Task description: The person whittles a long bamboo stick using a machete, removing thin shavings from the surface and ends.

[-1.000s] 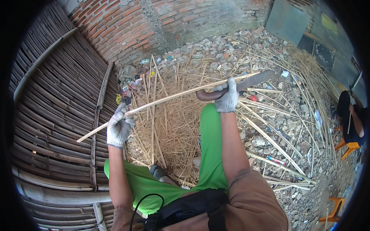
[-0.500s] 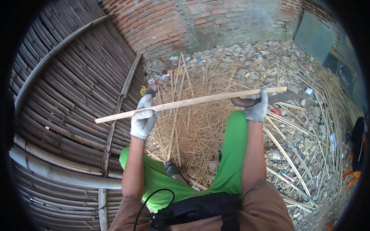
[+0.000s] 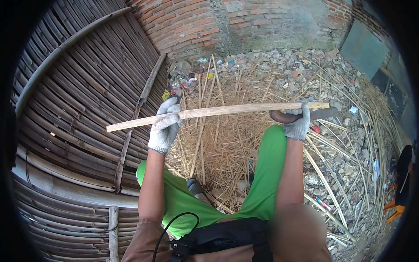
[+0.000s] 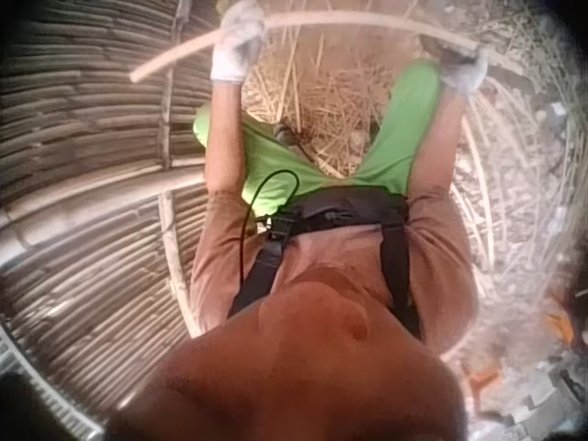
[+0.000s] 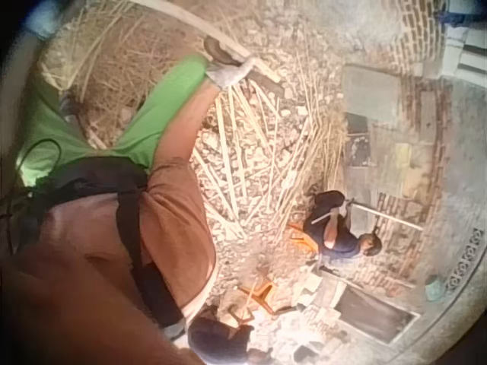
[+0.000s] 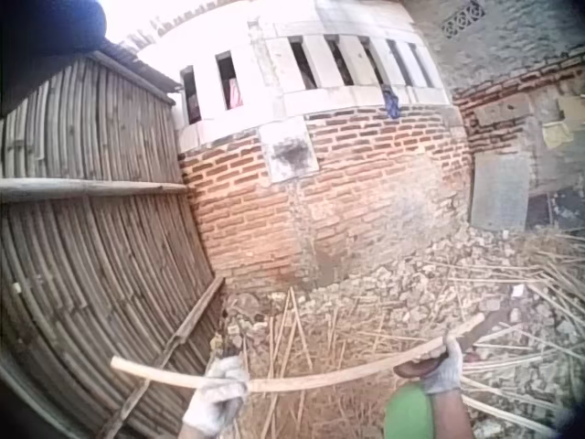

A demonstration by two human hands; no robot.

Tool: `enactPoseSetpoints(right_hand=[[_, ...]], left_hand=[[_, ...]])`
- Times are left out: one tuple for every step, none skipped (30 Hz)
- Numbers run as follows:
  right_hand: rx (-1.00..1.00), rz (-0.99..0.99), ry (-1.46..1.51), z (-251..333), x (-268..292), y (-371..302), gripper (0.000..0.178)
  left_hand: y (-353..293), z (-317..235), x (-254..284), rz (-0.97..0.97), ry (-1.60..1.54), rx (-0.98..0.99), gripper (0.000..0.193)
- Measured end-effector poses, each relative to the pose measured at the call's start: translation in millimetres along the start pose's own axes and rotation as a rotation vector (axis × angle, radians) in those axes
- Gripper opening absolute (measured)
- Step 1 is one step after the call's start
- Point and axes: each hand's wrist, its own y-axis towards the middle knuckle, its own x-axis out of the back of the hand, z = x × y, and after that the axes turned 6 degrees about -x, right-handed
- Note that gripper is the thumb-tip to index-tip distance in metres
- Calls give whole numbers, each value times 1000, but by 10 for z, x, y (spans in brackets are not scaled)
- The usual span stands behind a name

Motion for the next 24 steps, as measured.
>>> enactPoseSetpoints(right_hand=[[-11, 25, 19, -5, -3, 2, 39], [-23, 34, 39, 0, 2, 8, 38], [-27, 88, 25, -6, 15, 13, 37], [-31, 116, 31, 0, 32, 20, 37], [-23, 140, 63, -6, 51, 28, 36], [-23, 144, 43, 3, 72, 34, 36], [-31, 90, 43, -1, 89, 41, 37], [-46, 84, 60, 11, 104, 45, 37], [-49, 110, 108, 13, 113, 49, 38], [-39, 117, 96, 23, 118, 50, 38], [-41, 111, 57, 25, 120, 48, 37], [-32, 127, 47, 30, 118, 46, 35], [-15, 120, 63, 33, 113, 41, 34], [-10, 143, 29, 34, 109, 36, 34], [2, 144, 20, 33, 105, 31, 34], [13, 147, 27, 31, 102, 27, 35], [9, 125, 17, 30, 100, 26, 35], [3, 104, 21, 29, 101, 25, 35], [-1, 107, 38, 29, 103, 29, 35], [-5, 88, 31, 31, 107, 31, 35], [-5, 93, 36, 33, 111, 37, 35], [0, 117, 64, 38, 117, 41, 35], [-3, 96, 28, 44, 120, 45, 35], [-3, 94, 14, 48, 123, 47, 35]], left_hand=[[-8, -3, -8, 14, 24, -19, 65], [-18, -7, -10, 47, 45, -31, 65], [-32, -11, -9, 75, 78, -54, 67], [-46, -13, -7, 102, 111, -78, 68], [-55, -29, 4, 140, 153, -85, 70], [-63, -40, 13, 130, -42, 1, 75], [-65, -65, 26, 166, -82, 35, 80], [-70, -65, 27, 205, 47, -24, 82], [-71, -77, 31, 250, 183, -71, 84], [-68, -81, 30, 233, 145, -47, 88], [-69, -88, 26, 214, 157, -47, 89], [-65, -92, 19, 206, 161, -48, 90], [-65, -96, 11, 211, 161, -49, 91], [-65, -103, 1, 186, 166, -55, 92], [-67, -115, -7, 172, 168, -64, 93], [-71, -130, -13, 154, 171, -69, 93], [-72, -147, -18, 151, 181, -73, 93], [-77, -165, -19, 143, 193, -73, 93], [-79, -182, -19, 134, 205, -72, 93], [-83, -194, -18, 137, 207, -65, 93], [-83, -201, -16, 141, 208, -59, 93], [-85, -204, -13, 147, 209, -53, 92], [-86, -202, -11, 150, 206, -57, 92], [-89, -200, -9, 153, 203, -62, 91]])
